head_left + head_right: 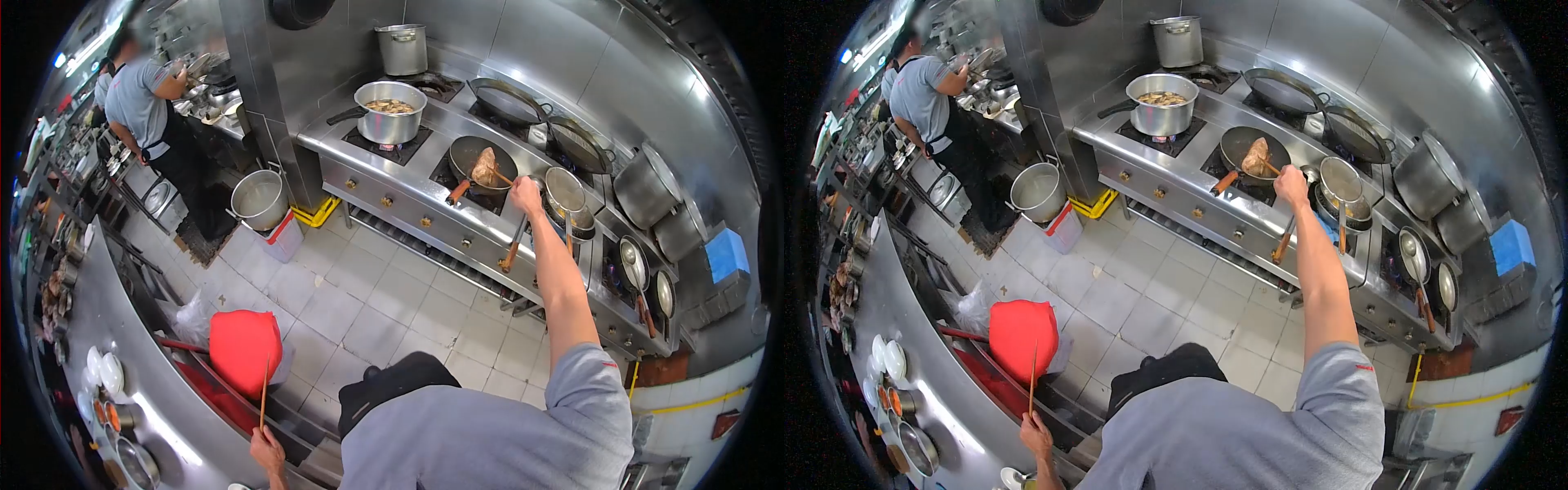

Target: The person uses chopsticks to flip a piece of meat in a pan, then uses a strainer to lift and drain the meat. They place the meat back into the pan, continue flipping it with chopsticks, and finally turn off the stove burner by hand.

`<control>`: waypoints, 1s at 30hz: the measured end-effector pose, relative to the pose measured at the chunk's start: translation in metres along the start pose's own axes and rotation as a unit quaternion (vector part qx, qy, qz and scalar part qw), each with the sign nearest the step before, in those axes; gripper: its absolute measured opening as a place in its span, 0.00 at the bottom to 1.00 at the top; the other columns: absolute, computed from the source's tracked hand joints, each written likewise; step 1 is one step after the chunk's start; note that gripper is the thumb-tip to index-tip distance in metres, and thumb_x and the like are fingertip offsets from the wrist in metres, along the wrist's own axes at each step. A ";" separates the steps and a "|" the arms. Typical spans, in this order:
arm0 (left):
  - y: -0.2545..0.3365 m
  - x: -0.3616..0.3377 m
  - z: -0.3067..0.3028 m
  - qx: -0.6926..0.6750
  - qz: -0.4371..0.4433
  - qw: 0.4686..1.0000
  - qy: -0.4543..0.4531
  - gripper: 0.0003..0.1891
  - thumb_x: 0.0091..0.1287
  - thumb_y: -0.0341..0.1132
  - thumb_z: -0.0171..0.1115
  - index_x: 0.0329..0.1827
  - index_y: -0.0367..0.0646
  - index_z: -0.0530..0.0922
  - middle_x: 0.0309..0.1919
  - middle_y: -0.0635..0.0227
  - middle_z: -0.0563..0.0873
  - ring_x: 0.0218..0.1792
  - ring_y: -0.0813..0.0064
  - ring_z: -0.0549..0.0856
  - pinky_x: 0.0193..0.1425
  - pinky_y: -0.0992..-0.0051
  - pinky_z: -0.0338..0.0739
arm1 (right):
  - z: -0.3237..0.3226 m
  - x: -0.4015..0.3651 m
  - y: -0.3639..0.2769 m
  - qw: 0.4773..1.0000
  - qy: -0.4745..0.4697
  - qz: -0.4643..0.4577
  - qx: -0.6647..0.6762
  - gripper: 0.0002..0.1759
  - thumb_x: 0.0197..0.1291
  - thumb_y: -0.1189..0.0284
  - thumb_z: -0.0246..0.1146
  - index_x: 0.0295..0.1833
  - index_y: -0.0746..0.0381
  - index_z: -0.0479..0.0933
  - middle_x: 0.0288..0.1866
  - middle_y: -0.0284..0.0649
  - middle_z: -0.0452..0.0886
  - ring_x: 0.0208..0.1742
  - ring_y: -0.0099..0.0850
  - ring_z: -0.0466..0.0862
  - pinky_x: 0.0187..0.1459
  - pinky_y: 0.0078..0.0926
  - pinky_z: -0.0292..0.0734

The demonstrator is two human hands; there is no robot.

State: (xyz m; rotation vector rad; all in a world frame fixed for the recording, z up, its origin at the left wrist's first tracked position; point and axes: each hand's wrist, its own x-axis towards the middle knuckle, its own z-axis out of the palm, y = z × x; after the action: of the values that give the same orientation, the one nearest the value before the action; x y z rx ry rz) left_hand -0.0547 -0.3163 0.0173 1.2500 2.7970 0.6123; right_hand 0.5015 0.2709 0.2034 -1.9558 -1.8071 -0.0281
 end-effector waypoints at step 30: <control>0.000 0.003 0.000 -0.019 -0.020 1.000 0.002 0.12 0.67 0.37 0.52 0.30 0.37 0.69 0.21 0.50 0.75 0.24 0.47 0.75 0.28 0.57 0.67 | -0.009 0.042 -0.042 0.980 -0.125 -0.059 -0.142 0.13 0.47 0.74 0.56 0.38 0.70 0.75 0.43 0.59 0.79 0.48 0.52 0.78 0.48 0.44 0.74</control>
State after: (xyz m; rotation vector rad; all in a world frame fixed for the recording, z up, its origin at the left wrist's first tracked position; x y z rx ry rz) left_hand -0.0568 -0.3146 0.0173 1.1837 2.7920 0.6644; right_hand 0.4695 0.3083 0.2387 -2.1193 -2.1838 -0.0870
